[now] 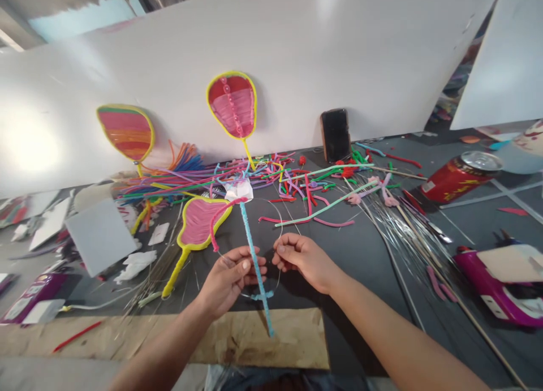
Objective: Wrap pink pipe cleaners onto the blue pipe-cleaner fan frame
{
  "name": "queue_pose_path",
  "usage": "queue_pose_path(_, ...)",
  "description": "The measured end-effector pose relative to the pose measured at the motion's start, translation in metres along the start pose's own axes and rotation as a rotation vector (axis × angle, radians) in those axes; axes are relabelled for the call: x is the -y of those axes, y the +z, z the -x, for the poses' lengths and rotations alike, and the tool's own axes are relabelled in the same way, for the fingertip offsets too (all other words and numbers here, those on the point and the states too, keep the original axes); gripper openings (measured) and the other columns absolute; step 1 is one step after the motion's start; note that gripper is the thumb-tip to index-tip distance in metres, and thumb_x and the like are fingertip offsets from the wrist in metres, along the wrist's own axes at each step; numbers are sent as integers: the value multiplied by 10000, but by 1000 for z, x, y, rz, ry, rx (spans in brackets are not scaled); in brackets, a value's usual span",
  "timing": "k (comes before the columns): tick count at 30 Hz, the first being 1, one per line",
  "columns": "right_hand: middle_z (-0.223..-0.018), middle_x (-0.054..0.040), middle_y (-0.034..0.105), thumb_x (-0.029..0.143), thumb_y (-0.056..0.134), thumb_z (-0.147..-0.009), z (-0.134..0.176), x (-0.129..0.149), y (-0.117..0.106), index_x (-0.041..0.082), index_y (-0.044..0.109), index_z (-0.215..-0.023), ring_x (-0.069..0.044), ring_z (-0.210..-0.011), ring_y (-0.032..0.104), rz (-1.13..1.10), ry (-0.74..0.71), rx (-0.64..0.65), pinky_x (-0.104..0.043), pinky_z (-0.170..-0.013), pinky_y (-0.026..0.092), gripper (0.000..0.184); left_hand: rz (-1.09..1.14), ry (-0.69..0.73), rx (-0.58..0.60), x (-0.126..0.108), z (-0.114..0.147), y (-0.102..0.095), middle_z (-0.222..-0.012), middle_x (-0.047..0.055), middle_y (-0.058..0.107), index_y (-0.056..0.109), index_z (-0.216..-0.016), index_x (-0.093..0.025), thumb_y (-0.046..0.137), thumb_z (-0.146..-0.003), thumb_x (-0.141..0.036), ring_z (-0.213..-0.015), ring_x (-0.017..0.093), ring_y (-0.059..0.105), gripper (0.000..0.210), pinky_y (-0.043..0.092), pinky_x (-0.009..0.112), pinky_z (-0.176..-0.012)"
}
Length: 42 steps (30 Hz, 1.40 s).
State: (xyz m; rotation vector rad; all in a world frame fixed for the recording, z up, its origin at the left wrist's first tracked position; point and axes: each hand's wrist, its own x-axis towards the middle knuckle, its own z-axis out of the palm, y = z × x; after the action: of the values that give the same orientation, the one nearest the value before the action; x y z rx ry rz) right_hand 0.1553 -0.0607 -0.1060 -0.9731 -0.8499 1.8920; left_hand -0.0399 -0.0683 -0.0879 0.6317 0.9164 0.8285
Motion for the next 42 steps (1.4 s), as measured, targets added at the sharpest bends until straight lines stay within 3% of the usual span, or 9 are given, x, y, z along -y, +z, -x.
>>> queue_pose_path(7, -718, -9, 659, 394, 754, -702, 0, 0, 0, 178, 617, -775, -98, -615, 549, 36, 30, -2, -233, -582, 409, 267, -66, -17, -131, 1, -3, 0, -733, 64, 703, 644, -810, -113, 814, -614, -288, -637, 159, 668, 313, 517, 203, -495)
queue_pose_path(11, -708, 0, 648, 398, 733, -716, -1, 1, -3, 178, 605, -765, -90, -599, 552, 85, 41, 14, -217, -555, 433, 260, -98, -21, -95, -4, -2, -2, -773, 73, 701, 637, -840, -110, 796, -639, -286, -699, 167, 672, 311, 544, 231, -569)
queue_pose_path(14, -683, -11, 651, 402, 683, -750, 4, 4, -11, 185, 621, -794, -116, -567, 569, 388, 95, -12, -212, -461, 435, 230, -189, 9, -126, -14, -3, -16, -931, 103, 699, 611, -1014, -134, 749, -695, -311, -832, 205, 674, 390, 561, 296, -662)
queue_pose_path(16, -657, -22, 658, 389, 627, -791, 11, 8, -20, 193, 641, -789, -134, -539, 583, 655, 110, -36, -220, -421, 435, 197, -386, 94, -242, -22, -2, -30, -1011, 119, 687, 589, -1106, -143, 735, -702, -298, -865, 215, 668, 457, 552, 304, -687)
queue_pose_path(20, -653, -17, 674, 342, 504, -862, 20, 20, -39, 224, 640, -752, -153, -530, 617, 1019, -13, -186, -256, -468, 462, 211, -980, 485, -485, -31, 6, -49, -1141, 97, 643, 616, -1146, -197, 639, -779, -287, -929, 226, 645, 379, 493, 359, -867)
queue_pose_path(24, -809, -33, 724, 279, 459, -876, 18, 24, -41, 244, 654, -898, -202, -719, 679, 1253, -236, -263, -318, -654, 500, 199, -1423, 692, -158, -27, 19, -46, -1315, 77, 558, 602, -1203, -230, 542, -861, -290, -1297, 272, 416, 353, 268, 440, -1108)
queue_pose_path(27, -934, -51, 715, 262, 421, -900, 15, 17, -31, 232, 650, -958, -211, -874, 665, 1328, -414, -188, -341, -775, 500, 239, -1722, 682, 153, -15, 24, -41, -1456, 54, 404, 451, -1355, -229, 509, -883, -418, -1400, 259, 238, 512, 111, 468, -1158)
queue_pose_path(30, -954, -56, 700, 236, 398, -918, 13, 10, -25, 219, 640, -980, -199, -904, 646, 1374, -506, -139, -339, -807, 498, 250, -1941, 689, 318, -2, 25, -41, -1494, 67, 328, 300, -1438, -183, 384, -893, -566, -1417, 235, 187, 671, 16, 449, -1165)
queue_pose_path(42, -942, -56, 714, 245, 415, -911, 10, 8, -33, 217, 638, -976, -204, -876, 672, 1379, -455, -197, -350, -778, 533, 234, -2039, 742, 313, 10, 20, -40, -1466, 84, 378, 320, -1423, -160, 238, -904, -618, -1394, 215, 255, 697, -81, 486, -1144)
